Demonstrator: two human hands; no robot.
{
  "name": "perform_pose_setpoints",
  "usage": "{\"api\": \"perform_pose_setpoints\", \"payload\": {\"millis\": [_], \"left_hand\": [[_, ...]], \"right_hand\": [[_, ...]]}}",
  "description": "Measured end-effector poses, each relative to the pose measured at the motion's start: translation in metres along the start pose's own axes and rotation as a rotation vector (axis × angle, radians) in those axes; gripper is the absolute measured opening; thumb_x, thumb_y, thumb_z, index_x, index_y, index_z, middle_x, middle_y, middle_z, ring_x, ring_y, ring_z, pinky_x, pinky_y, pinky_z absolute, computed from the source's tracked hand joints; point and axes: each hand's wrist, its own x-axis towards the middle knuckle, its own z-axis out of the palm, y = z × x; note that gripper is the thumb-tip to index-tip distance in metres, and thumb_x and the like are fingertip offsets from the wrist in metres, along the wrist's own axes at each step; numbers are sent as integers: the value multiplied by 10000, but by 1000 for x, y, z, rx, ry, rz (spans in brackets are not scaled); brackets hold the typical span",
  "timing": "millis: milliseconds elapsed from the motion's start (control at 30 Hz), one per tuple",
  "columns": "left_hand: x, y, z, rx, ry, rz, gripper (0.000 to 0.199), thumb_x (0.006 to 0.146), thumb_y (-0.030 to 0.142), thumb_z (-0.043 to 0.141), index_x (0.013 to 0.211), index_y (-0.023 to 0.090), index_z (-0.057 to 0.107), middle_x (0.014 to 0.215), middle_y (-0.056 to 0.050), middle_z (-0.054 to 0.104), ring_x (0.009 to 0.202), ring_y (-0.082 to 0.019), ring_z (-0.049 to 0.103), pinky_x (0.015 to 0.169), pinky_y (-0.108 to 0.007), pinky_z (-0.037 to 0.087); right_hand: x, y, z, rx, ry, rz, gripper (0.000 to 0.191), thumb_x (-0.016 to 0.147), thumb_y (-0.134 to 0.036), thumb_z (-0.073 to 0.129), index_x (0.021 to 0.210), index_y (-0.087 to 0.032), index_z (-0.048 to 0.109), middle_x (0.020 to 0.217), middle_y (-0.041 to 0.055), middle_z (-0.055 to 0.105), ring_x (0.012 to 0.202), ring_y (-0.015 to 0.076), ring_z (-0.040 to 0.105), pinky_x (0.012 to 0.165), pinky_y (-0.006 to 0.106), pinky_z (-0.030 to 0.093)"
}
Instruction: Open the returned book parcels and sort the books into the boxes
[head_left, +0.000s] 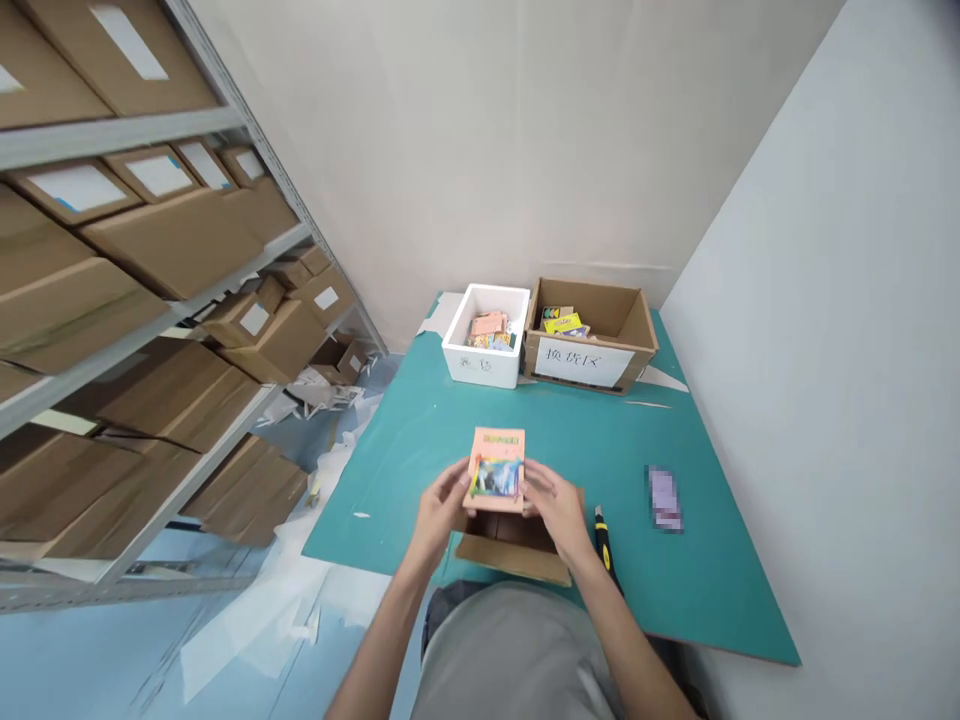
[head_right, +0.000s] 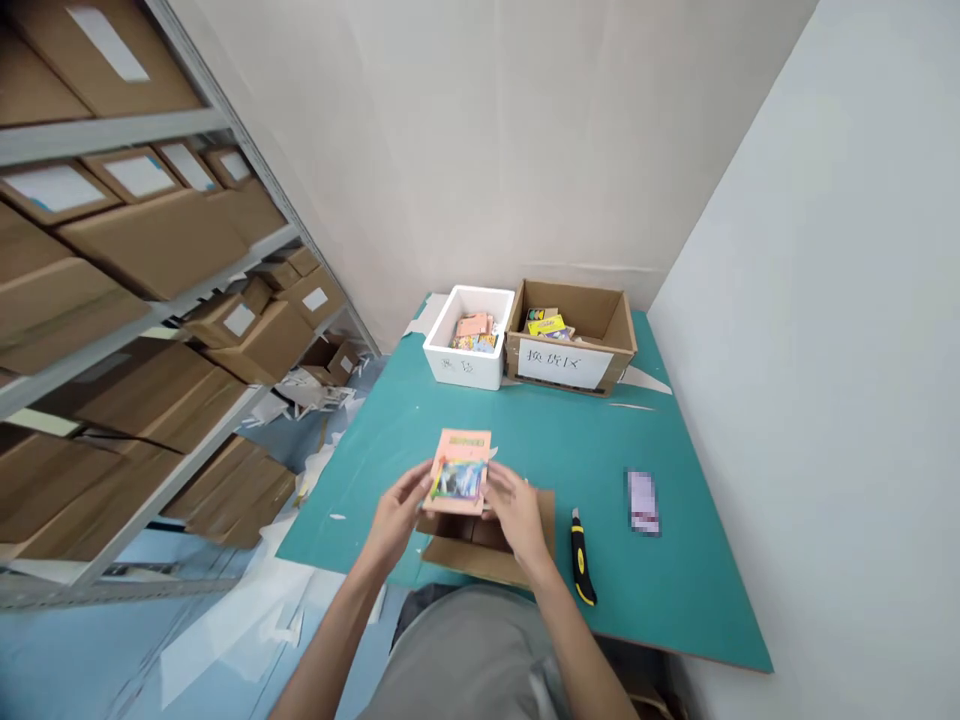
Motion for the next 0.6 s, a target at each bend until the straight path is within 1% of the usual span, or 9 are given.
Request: {"api": "perform_pose_setpoints", "payload": {"millis": [67,167,233,267,333,400,467,533,600], "left_hand": [[43,50,9,-10,-2,182,604,806,556,866,1298,221,760,1384,-151,725,1241,-353,713,950,-463,641],[81,120,22,-32,155,508,591,843,500,850,1348,222,717,1544,-153,613,1455,-326,571,1210,-471,476],[85,142,27,-45,195,627,539,901,470,800,1377,240,694,1560,-140,601,1487,-296,541,1255,-456,422],[82,142,29,-35,199,654,512,923,459,778,1380,246,690,1553,-135,608,1488,-287,541,1261,-450,413],[71,123,30,9,182,638,465,937,447,760,1349,241,705,1514,-132,639,1471,-283,557,1261,-451,410],[58,86,29,61,165,538,435,913,444,775,1283,219,731,1461,-145,674,1439,-298,587,1253,-475,415],[44,45,29,102,155,406,424,889,446,786,1229,197,744,1407,-160,703,1400,-311,617,1245,-505,413],[30,12,28,128,142,301,433,877,455,790,1213,186,745,1381,-164,716,1367,-317,637,1230,-522,422],[18,-8,27,122,105,248,444,876,457,791,1225,187,742,1370,-159,723,1326,-313,659,1206,-520,445]], "right_hand": [[48,-43,16,49,3,-134,765,790,-667,831,1400,-220,715,1489,174,666,1347,410,660,906,521,695],[100,-94,35,124,49,-296,961,771,-708,823,1545,-194,581,1712,175,398,1546,343,468,1180,461,531],[113,-105,39,122,40,-342,963,806,-730,778,1571,-192,549,1720,175,387,1555,317,459,1229,462,473],[113,-103,38,103,36,-356,937,831,-731,754,1568,-189,551,1705,176,417,1546,312,473,1238,470,459],[101,-91,32,26,34,-368,858,885,-710,715,1549,-185,575,1656,177,496,1510,312,521,1232,481,465],[76,-77,25,-73,40,-368,778,939,-671,682,1540,-186,590,1584,176,582,1425,307,607,1170,468,528],[39,-73,21,-149,27,-385,682,1012,-613,615,1564,-215,570,1452,150,691,1244,264,718,1040,422,615],[-6,-85,21,-186,-36,-433,581,1088,-533,514,1607,-273,518,1213,82,790,968,191,769,899,363,659],[-54,-109,22,-221,-125,-499,528,1118,-491,454,1622,-338,491,970,14,803,745,154,729,763,320,667]]}}
